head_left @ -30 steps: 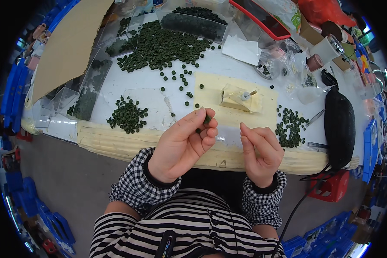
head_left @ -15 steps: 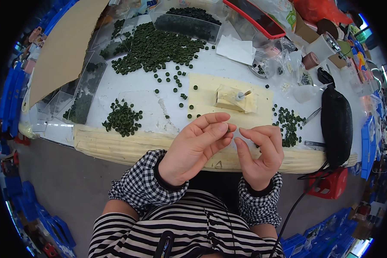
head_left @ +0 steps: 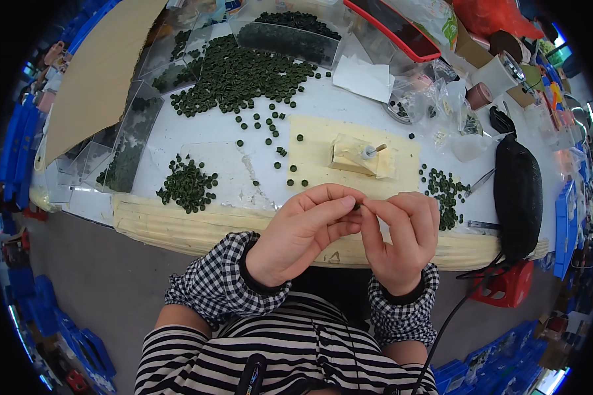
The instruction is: Assemble small green and black components using a mounting jig on a workbench.
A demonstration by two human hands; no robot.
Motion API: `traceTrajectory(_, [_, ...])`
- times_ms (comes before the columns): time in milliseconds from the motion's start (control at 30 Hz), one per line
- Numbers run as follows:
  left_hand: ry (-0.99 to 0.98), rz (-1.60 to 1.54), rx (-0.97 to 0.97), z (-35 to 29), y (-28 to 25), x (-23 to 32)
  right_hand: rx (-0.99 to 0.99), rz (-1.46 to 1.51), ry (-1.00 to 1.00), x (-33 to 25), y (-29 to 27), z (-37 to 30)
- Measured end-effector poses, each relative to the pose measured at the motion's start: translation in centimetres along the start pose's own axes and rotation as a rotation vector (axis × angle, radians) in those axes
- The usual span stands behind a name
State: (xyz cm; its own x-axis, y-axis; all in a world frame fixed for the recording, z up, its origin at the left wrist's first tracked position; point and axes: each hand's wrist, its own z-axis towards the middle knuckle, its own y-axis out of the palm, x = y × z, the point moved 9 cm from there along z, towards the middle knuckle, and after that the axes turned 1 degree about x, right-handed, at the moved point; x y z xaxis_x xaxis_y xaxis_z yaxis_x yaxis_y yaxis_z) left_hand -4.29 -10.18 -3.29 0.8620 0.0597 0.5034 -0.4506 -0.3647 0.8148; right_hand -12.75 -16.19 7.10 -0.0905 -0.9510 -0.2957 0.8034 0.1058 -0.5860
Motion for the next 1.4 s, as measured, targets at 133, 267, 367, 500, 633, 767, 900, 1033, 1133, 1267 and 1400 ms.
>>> traceTrajectory(133, [0.021,-0.004,0.029,0.1,0.4,0.1,0.028,-0.107,-0.029,-0.1,-0.4,0.1])
traceTrajectory(267, [0.056,-0.046,0.024,0.3,0.1,-0.2,0.064,-0.089,-0.087,-1.1,-0.6,0.2])
traceTrajectory(367, [0.048,-0.092,0.068,0.2,0.2,0.0,0.037,0.0,-0.054,-1.2,-0.5,0.2])
traceTrajectory(500, [0.06,-0.087,0.041,0.4,0.1,0.4,0.003,0.137,0.023,-0.8,-0.4,0.3])
traceTrajectory(633, [0.102,-0.048,0.001,0.5,0.0,1.6,-0.048,0.287,0.188,1.2,-0.6,1.0])
traceTrajectory(767, [0.13,0.0,0.082,1.0,-0.3,2.3,0.032,0.178,0.247,5.0,-1.5,3.3])
traceTrajectory(900, [0.203,0.008,0.067,1.0,-1.2,2.7,-0.099,0.178,0.257,6.4,1.3,3.9])
traceTrajectory(1033, [0.256,0.051,0.108,1.1,-1.4,2.8,-0.103,0.284,0.323,7.1,2.7,3.4])
traceTrajectory(1133, [0.266,0.063,0.113,1.2,-1.3,2.7,-0.133,0.295,0.304,7.1,2.7,3.3])
traceTrajectory(1267, [0.273,0.134,0.098,0.9,-1.6,3.0,0.19,0.263,0.236,5.1,-1.9,4.2])
traceTrajectory(1400, [0.295,0.176,0.105,0.8,-1.3,3.1,0.057,0.396,0.143,3.0,-1.0,4.7])
